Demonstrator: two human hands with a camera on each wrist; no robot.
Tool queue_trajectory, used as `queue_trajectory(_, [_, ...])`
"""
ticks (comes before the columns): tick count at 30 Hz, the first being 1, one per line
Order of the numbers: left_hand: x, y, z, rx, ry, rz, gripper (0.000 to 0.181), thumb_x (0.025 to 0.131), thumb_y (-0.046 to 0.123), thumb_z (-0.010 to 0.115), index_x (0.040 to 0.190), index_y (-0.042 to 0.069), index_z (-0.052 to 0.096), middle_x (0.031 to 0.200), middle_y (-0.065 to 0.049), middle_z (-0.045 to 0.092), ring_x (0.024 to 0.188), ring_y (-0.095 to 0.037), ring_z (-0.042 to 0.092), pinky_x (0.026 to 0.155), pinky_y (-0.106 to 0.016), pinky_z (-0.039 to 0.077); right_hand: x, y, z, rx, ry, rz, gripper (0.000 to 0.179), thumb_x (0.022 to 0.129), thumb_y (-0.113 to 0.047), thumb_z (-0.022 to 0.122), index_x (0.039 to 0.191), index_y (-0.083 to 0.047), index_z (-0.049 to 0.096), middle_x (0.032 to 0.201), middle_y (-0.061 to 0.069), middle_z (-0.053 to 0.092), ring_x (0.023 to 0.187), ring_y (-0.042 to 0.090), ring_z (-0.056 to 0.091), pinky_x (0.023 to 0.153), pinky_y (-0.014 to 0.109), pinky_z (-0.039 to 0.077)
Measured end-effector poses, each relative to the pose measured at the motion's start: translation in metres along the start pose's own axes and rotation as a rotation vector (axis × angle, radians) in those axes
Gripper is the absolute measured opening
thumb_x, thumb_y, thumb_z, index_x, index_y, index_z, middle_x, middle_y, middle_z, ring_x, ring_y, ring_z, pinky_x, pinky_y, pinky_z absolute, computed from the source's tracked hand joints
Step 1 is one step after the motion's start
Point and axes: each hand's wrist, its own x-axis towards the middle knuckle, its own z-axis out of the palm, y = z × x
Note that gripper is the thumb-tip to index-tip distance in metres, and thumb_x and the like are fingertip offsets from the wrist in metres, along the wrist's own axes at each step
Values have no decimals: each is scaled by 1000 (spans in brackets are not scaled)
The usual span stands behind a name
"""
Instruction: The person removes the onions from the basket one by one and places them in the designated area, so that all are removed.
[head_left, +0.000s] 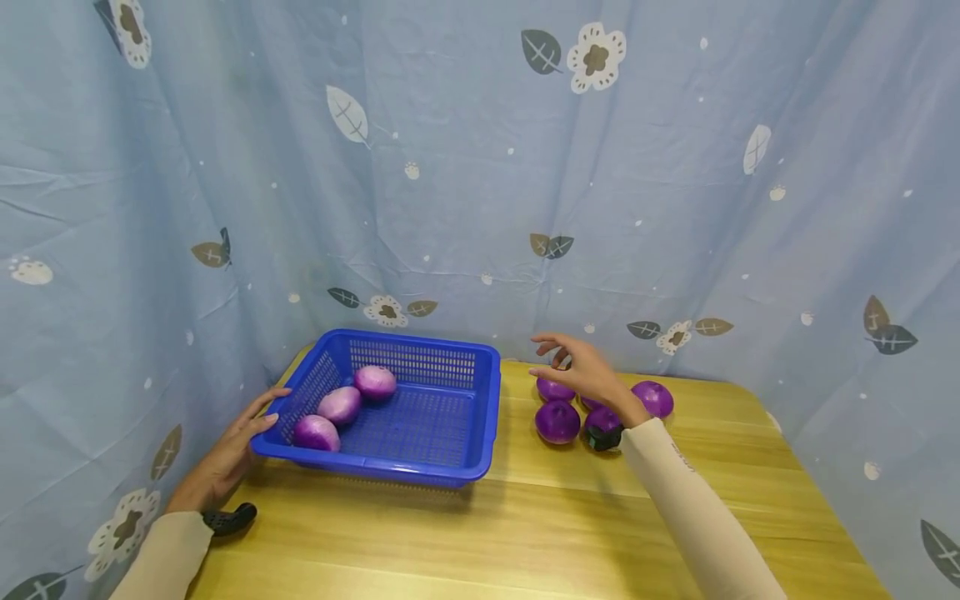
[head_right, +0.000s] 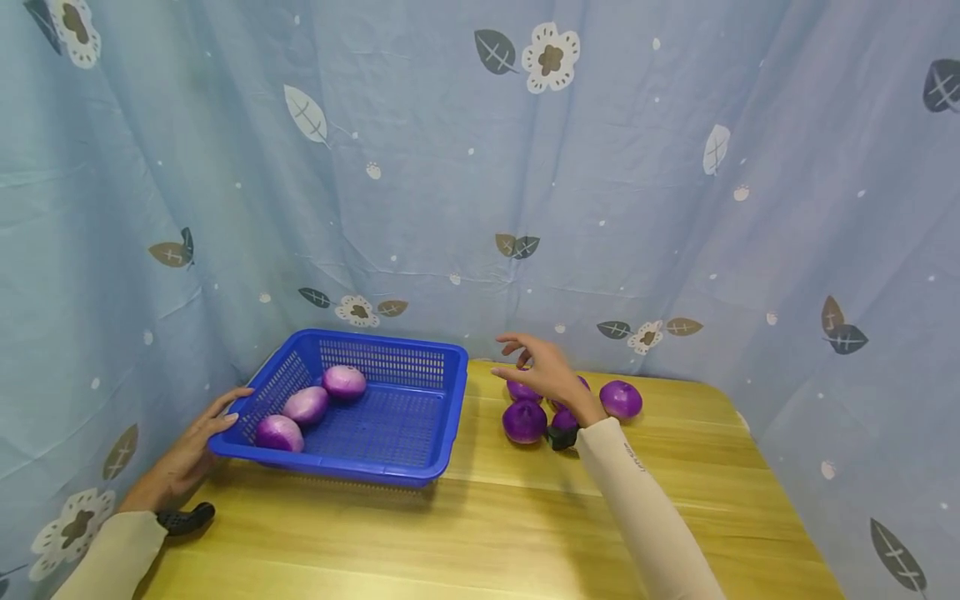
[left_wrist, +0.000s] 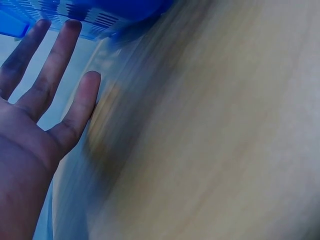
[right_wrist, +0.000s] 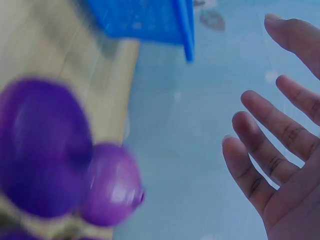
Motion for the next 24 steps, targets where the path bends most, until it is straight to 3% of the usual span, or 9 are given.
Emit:
queue_trajectory(11, [0,-1,-3,-56,-23,29,49,112,25,41,160,26,33,142,3,41,116,-7,61,93,-29,54,48,-47,39,-2,-81,-100,55,91,-50,76,141,-32,59,122,-2,68,97,14,65,79,36,55])
queue_trajectory(18, [0,0,-2,-55,-28,35,49,112,25,40,160,25,32,143,2,37,116,-7,61,93,-29,54,72,-66,62,-9,-133,-146,53,92,-39,78,140,-26,60,119,-2,69,97,15,65,81,35,56])
queue_trajectory(24, [0,0,-3,-69,-31,34,49,112,24,40,160,26,33,142,3,41,117,-9,61,94,-30,54,89,-77,84,-19,-178,-171,54,91,-40,79,139,-22,61,115,0,69,92,12,66,79,32,55])
